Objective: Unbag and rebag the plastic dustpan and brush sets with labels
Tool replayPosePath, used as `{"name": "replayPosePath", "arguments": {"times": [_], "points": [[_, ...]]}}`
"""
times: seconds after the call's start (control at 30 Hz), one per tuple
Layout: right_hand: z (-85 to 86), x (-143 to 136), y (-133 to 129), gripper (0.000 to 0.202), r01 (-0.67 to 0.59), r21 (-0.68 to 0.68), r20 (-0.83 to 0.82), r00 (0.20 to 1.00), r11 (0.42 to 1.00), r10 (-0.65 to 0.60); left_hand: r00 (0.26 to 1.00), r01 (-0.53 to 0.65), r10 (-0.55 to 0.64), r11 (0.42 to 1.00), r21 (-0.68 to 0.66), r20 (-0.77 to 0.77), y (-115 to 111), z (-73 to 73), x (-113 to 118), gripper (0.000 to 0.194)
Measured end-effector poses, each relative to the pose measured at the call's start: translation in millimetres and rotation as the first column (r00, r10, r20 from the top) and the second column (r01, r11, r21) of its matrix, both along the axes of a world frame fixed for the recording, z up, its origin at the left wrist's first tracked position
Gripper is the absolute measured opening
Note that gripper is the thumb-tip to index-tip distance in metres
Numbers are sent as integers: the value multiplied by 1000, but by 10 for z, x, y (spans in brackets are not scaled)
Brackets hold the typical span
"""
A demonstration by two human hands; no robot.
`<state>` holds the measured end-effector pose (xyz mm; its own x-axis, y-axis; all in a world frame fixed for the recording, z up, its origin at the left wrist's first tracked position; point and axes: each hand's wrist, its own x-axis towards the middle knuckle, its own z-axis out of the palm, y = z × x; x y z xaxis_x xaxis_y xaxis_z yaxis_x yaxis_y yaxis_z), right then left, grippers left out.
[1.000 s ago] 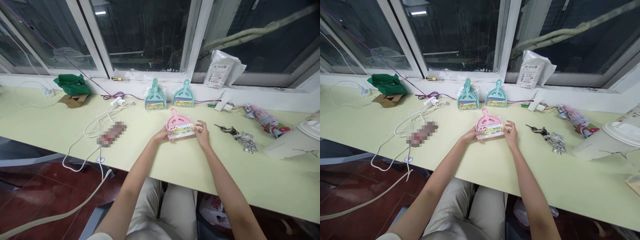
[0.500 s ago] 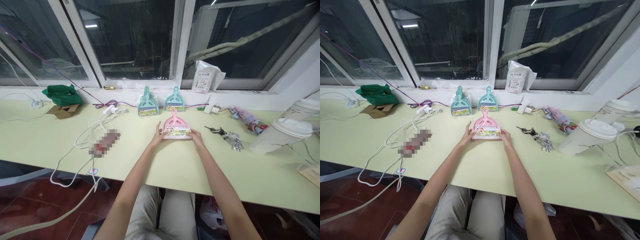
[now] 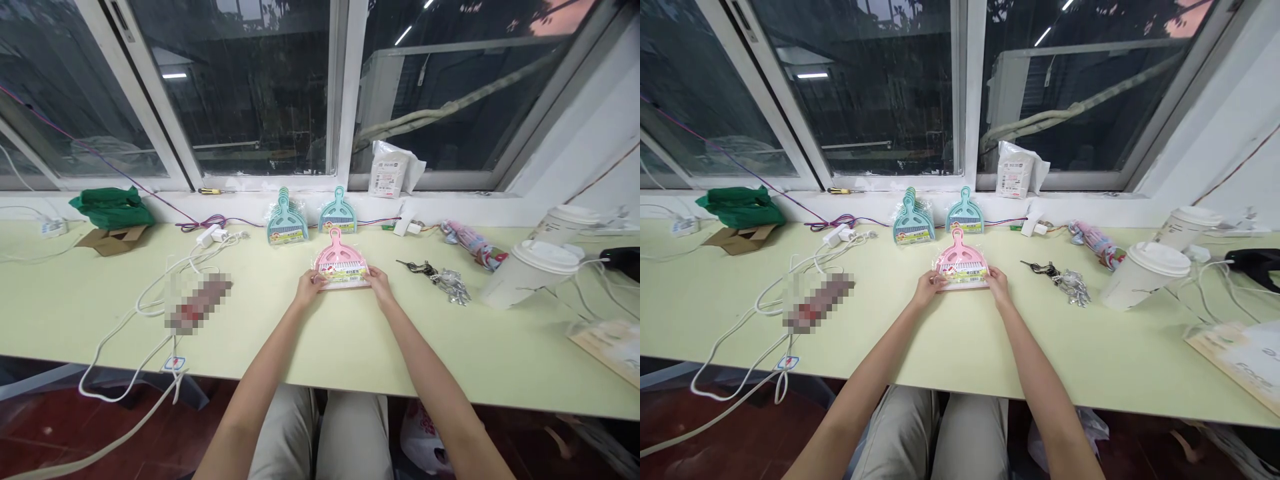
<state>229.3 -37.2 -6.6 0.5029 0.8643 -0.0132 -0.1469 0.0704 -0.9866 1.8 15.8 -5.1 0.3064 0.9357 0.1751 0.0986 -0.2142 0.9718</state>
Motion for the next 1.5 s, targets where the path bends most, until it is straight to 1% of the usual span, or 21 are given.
{"name": "replayPosePath", "arguments": {"times": [0.13, 0.37, 0.53, 0.6, 0.7, 0.73, 0.8, 0.87, 0.9, 0.97, 1.03, 1.07, 1.1, 1.13, 1.2, 1.27, 1.33, 1.43, 1.5], "points": [[-17, -30, -7, 38, -8, 18, 16, 1000, 1000, 7, 1000, -9, 10, 1000, -26, 18, 2, -29, 3, 30], [-66, -13, 21, 37, -1, 37, 28, 1000, 999, 0, 999, -17, 19, 999, -52, 47, -7, 7, 26, 33], [-90, 3, 35, 41, -2, 53, 41, 999, 999, 0, 996, -29, 34, 998, -56, 87, -25, 2, 73, 30], [-94, 6, 38, 43, -14, 58, 44, 999, 998, 11, 996, -59, 61, 998, -28, 64, -49, 2, 78, 27], [-86, 8, 37, 45, -59, 69, 54, 997, 996, 55, 994, -110, 110, 991, 78, 8, -102, 25, 60, 26], [-79, 5, 36, 45, -78, 70, 52, 996, 995, 74, 991, -130, 132, 984, 119, -12, -120, 39, 49, 30], [-64, -10, 33, 45, -120, 63, 46, 992, 991, 117, 980, -180, 192, 968, 176, -55, -148, 69, 25, 48], [-55, -42, 35, 45, -159, 49, 55, 986, 986, 156, 959, -243, 265, 952, 186, -104, -158, 93, 2, 65], [-57, -64, 39, 48, -179, 53, 69, 982, 982, 175, 946, -273, 297, 945, 179, -130, -155, 100, -7, 69], [-79, -113, 51, 60, -209, 81, 117, 973, 975, 199, 919, -324, 350, 933, 159, -180, -141, 104, -23, 73], [-121, -154, 64, 72, -215, 110, 179, 965, 970, 193, 897, -363, 388, 920, 147, -214, -125, 100, -37, 80], [-146, -167, 69, 73, -211, 113, 211, 960, 971, 184, 888, -376, 401, 915, 146, -227, -120, 100, -43, 83], [-172, -173, 72, 70, -203, 108, 243, 955, 973, 172, 881, -381, 407, 913, 147, -242, -117, 102, -50, 83], [-196, -173, 74, 64, -191, 104, 272, 949, 976, 157, 877, -376, 404, 914, 153, -261, -115, 106, -57, 80], [-232, -161, 76, 51, -153, 114, 329, 938, 982, 109, 873, -346, 386, 921, 180, -299, -105, 119, -76, 63], [-247, -151, 86, 42, -111, 126, 407, 912, 986, 51, 874, -312, 367, 926, 211, -319, -61, 131, -108, 47], [-237, -173, 119, 35, -77, 109, 519, 855, 991, 10, 885, -287, 348, 931, 227, -309, 43, 135, -169, 44], [-186, -317, 252, 31, -53, 58, 685, 728, 997, -1, 903, -277, 328, 938, 207, -279, 314, 120, -339, 43], [-142, -494, 414, 31, -58, 40, 756, 655, 998, 8, 894, -293, 342, 935, 202, -288, 542, 100, -505, 36]]}}
